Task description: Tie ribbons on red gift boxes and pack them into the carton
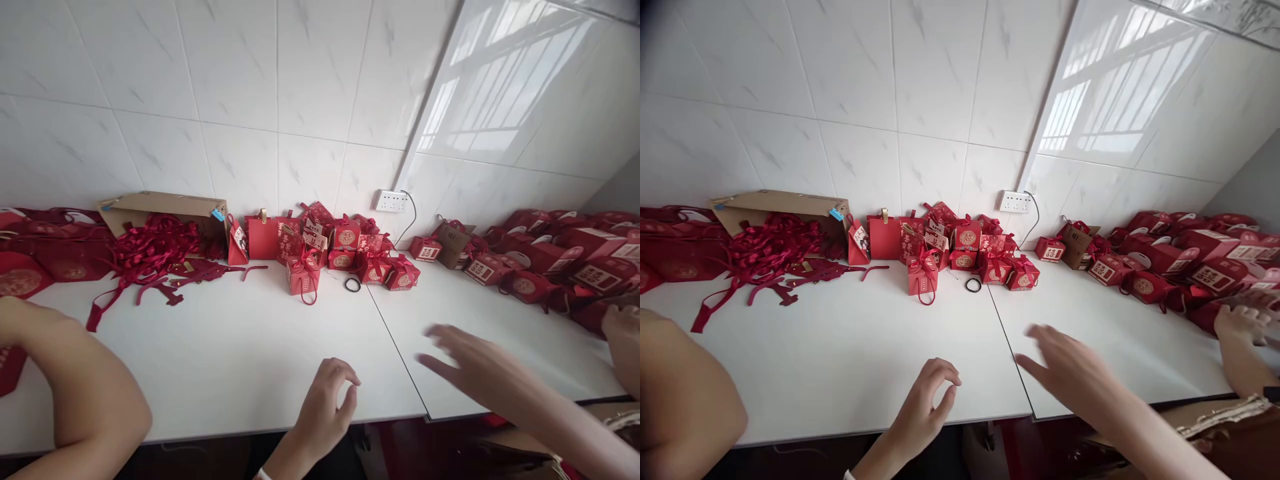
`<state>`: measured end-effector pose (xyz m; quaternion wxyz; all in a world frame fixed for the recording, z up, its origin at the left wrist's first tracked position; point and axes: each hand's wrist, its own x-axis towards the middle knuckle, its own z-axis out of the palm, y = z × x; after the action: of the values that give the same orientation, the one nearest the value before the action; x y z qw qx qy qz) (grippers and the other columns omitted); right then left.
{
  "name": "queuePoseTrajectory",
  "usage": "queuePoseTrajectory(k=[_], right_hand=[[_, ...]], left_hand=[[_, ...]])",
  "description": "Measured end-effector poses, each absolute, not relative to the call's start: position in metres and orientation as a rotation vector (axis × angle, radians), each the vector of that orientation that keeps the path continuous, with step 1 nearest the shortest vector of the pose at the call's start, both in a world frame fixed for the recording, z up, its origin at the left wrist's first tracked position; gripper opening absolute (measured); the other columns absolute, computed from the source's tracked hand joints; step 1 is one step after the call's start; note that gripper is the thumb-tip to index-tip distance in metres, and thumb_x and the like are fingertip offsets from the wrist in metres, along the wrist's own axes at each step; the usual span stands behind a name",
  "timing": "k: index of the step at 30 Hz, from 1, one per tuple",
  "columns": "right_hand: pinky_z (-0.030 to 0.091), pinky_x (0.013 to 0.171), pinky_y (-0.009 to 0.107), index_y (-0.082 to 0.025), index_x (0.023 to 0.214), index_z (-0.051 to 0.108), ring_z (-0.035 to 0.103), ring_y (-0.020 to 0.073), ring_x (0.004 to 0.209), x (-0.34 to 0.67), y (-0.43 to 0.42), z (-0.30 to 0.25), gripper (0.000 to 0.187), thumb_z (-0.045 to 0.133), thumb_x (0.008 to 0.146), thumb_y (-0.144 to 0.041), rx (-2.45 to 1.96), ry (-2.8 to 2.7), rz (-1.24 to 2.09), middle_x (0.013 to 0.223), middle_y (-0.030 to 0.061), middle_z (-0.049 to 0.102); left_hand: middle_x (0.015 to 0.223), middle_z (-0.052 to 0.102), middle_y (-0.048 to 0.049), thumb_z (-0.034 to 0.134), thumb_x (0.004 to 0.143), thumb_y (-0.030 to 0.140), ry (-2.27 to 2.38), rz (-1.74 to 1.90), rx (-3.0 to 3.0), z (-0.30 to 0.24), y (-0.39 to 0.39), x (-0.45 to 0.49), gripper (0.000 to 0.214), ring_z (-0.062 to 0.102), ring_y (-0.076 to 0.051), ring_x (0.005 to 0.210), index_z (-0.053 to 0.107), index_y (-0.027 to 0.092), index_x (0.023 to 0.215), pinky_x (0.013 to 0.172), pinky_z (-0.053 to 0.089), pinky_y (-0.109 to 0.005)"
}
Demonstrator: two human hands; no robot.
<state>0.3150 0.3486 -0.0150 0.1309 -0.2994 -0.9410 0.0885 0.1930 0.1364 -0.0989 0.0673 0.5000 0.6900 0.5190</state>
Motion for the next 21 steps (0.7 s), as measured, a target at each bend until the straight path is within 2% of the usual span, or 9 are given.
queuePoseTrajectory(k=[1, 2, 3, 5, 7, 10, 13, 17, 21], right_hand=[[0.050, 0.086, 0.043, -0.034, 0.102, 0.065, 0.064, 0.0264, 0.096, 0.283, 0.337, -0.010, 0.029, 0.068, 0.076, -0.048, -0.740, -2.829, 0.280, 0.108, 0.0079, 0.065], [0.049, 0.088, 0.045, -0.027, 0.113, 0.060, 0.064, 0.0284, 0.098, 0.246, 0.325, -0.007, 0.041, 0.065, 0.078, -0.047, -0.616, -2.945, 0.303, 0.112, 0.0103, 0.063], [0.048, 0.089, 0.045, -0.020, 0.123, 0.054, 0.062, 0.0308, 0.104, 0.206, 0.312, -0.008, 0.054, 0.064, 0.078, -0.047, -0.545, -2.989, 0.316, 0.118, 0.0140, 0.059], [0.047, 0.090, 0.046, -0.012, 0.136, 0.038, 0.055, 0.0343, 0.114, 0.129, 0.290, -0.015, 0.071, 0.056, 0.081, -0.052, -0.516, -2.953, 0.301, 0.132, 0.0200, 0.046], [0.046, 0.089, 0.050, -0.010, 0.137, 0.033, 0.056, 0.0360, 0.112, 0.068, 0.275, -0.028, 0.072, 0.051, 0.082, -0.053, -0.599, -2.768, 0.398, 0.129, 0.0223, 0.046], [0.043, 0.086, 0.056, -0.009, 0.133, 0.036, 0.056, 0.0390, 0.107, 0.028, 0.268, -0.042, 0.069, 0.050, 0.081, -0.051, -0.696, -2.543, 0.516, 0.115, 0.0230, 0.052], [0.045, 0.084, 0.055, -0.006, 0.131, 0.038, 0.055, 0.0393, 0.105, 0.058, 0.268, -0.046, 0.070, 0.054, 0.078, -0.049, -0.693, -2.410, 0.538, 0.106, 0.0217, 0.053], [0.049, 0.083, 0.050, -0.006, 0.136, 0.032, 0.052, 0.0362, 0.106, 0.163, 0.243, -0.051, 0.086, 0.064, 0.070, -0.052, -0.625, -2.312, 0.393, 0.110, 0.0214, 0.051], [0.053, 0.074, 0.051, -0.007, 0.136, 0.033, 0.056, 0.0363, 0.099, 0.247, 0.189, -0.072, 0.083, 0.059, 0.076, -0.058, -0.710, -2.331, 0.167, 0.111, 0.0234, 0.051]], left_hand=[[0.090, 0.061, -0.0060, 0.043, 0.087, 0.019, 2.121, 1.599, 1.461, -0.104, 0.133, 0.185, 0.013, 0.059, -0.018, 0.088, 0.055, 0.019, 0.086, 0.076, 0.054, -0.035], [0.087, 0.061, -0.0056, 0.043, 0.086, 0.017, 2.163, 1.591, 1.446, -0.109, 0.129, 0.178, 0.013, 0.059, -0.019, 0.085, 0.055, 0.019, 0.084, 0.072, 0.054, -0.035], [0.084, 0.060, -0.0053, 0.042, 0.084, 0.015, 2.210, 1.574, 1.433, -0.116, 0.126, 0.175, 0.014, 0.059, -0.019, 0.082, 0.055, 0.019, 0.082, 0.070, 0.053, -0.035], [0.080, 0.060, -0.0047, 0.042, 0.080, 0.009, 2.279, 1.542, 1.418, -0.127, 0.120, 0.173, 0.016, 0.058, -0.019, 0.078, 0.054, 0.019, 0.079, 0.068, 0.053, -0.035], [0.080, 0.060, -0.0039, 0.043, 0.075, 0.005, 2.283, 1.504, 1.456, -0.135, 0.118, 0.175, 0.018, 0.058, -0.019, 0.079, 0.054, 0.019, 0.078, 0.070, 0.053, -0.034], [0.080, 0.061, -0.0035, 0.046, 0.073, 0.004, 2.209, 1.521, 1.512, -0.136, 0.115, 0.178, 0.020, 0.058, -0.020, 0.080, 0.055, 0.021, 0.079, 0.072, 0.053, -0.035], [0.089, 0.061, -0.0059, 0.044, 0.080, 0.010, 2.163, 1.666, 1.433, -0.133, 0.103, 0.174, 0.018, 0.059, -0.021, 0.086, 0.054, 0.022, 0.089, 0.078, 0.052, -0.037], [0.101, 0.056, -0.0085, 0.041, 0.089, 0.020, 2.262, 1.899, 1.193, -0.136, 0.079, 0.163, 0.020, 0.057, -0.021, 0.092, 0.047, 0.022, 0.108, 0.081, 0.050, -0.038], [0.114, 0.051, -0.0109, 0.044, 0.090, 0.030, 2.204, 2.061, 1.068, -0.139, 0.071, 0.163, 0.030, 0.053, -0.023, 0.106, 0.042, 0.021, 0.118, 0.087, 0.047, -0.039]])
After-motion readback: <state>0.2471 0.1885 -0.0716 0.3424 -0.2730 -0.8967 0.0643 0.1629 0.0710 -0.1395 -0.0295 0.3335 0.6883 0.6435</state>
